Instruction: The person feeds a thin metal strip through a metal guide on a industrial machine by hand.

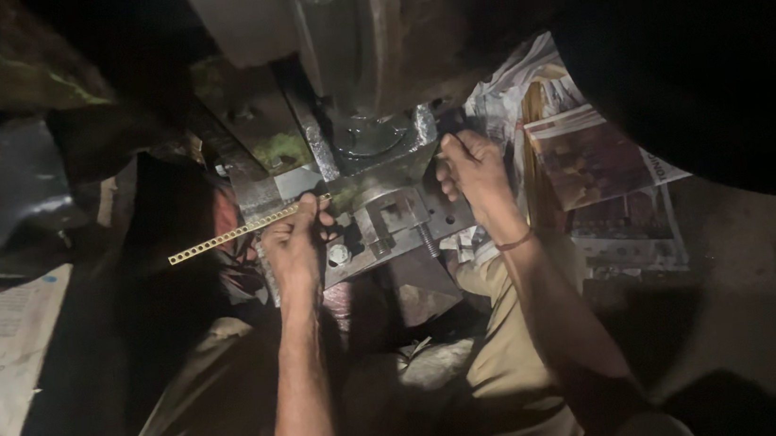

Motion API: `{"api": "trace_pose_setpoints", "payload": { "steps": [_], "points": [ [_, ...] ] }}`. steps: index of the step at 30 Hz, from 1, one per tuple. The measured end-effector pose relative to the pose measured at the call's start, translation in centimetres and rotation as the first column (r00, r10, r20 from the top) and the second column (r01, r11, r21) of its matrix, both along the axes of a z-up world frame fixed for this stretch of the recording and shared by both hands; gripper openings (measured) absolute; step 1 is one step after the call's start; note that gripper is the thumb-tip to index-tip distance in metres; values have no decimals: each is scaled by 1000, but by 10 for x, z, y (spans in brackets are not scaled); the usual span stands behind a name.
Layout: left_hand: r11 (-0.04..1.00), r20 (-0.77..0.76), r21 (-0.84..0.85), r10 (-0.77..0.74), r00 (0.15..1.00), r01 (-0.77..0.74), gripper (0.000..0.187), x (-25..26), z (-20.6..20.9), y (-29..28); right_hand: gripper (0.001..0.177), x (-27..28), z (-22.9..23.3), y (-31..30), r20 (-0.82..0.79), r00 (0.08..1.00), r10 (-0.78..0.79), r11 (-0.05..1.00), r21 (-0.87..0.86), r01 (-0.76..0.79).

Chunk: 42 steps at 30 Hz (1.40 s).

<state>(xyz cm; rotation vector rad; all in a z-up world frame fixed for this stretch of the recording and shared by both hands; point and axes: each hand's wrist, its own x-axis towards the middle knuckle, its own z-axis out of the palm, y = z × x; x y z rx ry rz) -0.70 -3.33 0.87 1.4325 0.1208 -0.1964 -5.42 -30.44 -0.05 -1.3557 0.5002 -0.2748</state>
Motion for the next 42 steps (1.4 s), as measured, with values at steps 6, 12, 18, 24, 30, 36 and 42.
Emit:
{"api": "trace_pose_setpoints", "payload": {
  "steps": [6, 12, 18, 24, 30, 36, 42],
  "points": [
    [999, 4, -39, -8, 1000, 9, 38, 0, -3, 3, 29, 1, 1, 3, -20, 999, -26, 999, -20, 26],
    [990, -2, -113, 89, 996, -88, 27, 0, -7, 4, 23, 1, 10, 16, -53, 998, -30, 998, -62, 27],
    [993, 26, 108, -55, 998, 52, 34, -1, 9, 1, 25, 2, 5, 16, -16, 999, -34, 997, -76, 33],
    [995, 27, 60, -77, 997, 75, 34, 1, 6, 2, 25, 3, -1, 17, 30, 999, -24, 996, -86, 26],
    [994, 30, 5, -113, 993, 113, 32, 4, 1, 2, 27, 2, 9, 20, -20, 1000, -17, 993, -118, 15],
    [998, -41, -20, -59, 997, 58, 29, 6, 0, 6, 23, 4, -12, 16, 79, 997, 10, 997, -82, -3],
    [998, -3, -45, -40, 999, 40, 36, 1, -1, 7, 17, 0, -11, 12, 58, 997, 54, 997, -66, -50]
  ]
}}
